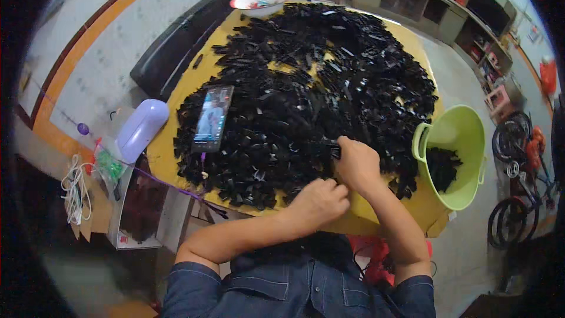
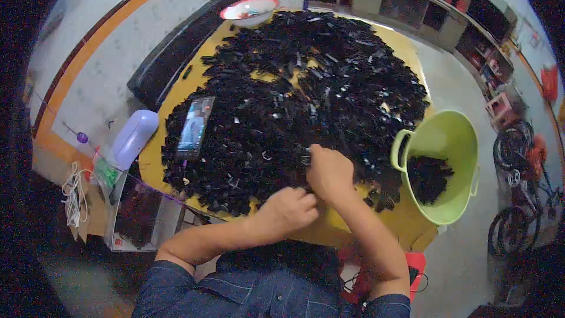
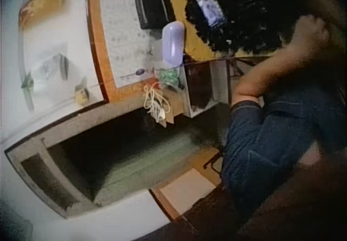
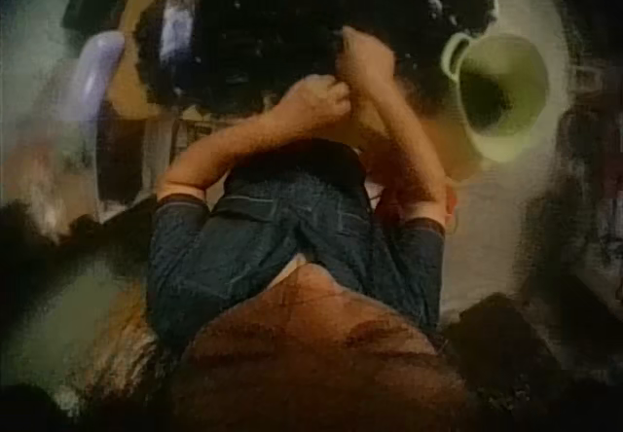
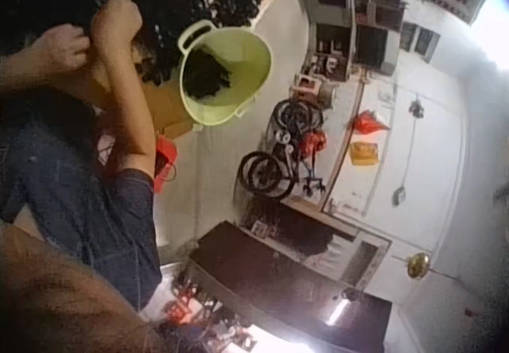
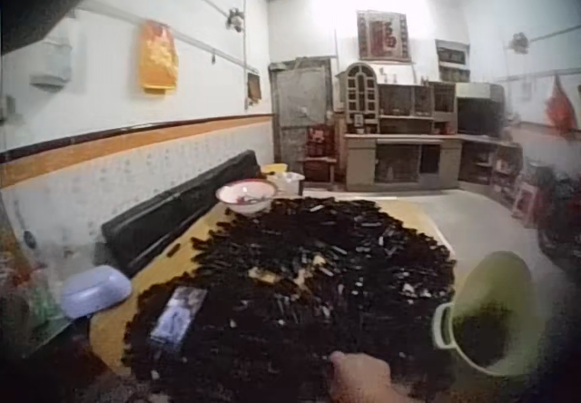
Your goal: Joining small black plastic components together and placing them into a bucket.
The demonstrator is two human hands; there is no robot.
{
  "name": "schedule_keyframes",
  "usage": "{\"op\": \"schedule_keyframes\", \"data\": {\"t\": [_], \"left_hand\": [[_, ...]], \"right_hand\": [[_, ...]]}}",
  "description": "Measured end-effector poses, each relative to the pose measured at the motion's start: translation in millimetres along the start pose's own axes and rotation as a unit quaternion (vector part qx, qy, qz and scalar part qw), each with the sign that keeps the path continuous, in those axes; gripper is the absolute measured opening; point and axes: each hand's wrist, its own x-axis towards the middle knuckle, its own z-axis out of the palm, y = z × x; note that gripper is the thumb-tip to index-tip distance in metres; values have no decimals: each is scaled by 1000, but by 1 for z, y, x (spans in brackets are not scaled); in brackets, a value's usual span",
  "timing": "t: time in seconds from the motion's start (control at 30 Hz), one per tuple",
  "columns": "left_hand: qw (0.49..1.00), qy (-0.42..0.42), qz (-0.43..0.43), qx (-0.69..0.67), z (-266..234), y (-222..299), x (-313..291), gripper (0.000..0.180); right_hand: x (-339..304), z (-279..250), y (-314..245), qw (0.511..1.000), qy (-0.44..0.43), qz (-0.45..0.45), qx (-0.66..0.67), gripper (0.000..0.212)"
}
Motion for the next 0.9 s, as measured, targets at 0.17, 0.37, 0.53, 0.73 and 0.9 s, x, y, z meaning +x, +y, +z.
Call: {"op": "schedule_keyframes", "data": {"t": [0.17, 0.37, 0.53, 0.73, 0.9], "left_hand": [[997, -36, 18, -59, 3, 10, -8, 8], [995, -30, 12, -94, 13, 10, -4, 8], [987, 4, -40, -153, 3, 5, -7, 9], [963, 39, -108, -244, -16, -1, -24, 10], [931, 96, -223, -272, -25, -6, -31, 10]], "right_hand": [[-12, -1, -2, 999, 22, -15, -44, 25], [-12, 1, 12, 993, 86, -71, -45, 27], [-41, -24, 14, 996, 61, 55, 41, 25], [-58, -19, 32, 993, 3, 98, 73, 30], [-57, -25, 53, 987, 97, -129, 26, 21]]}}
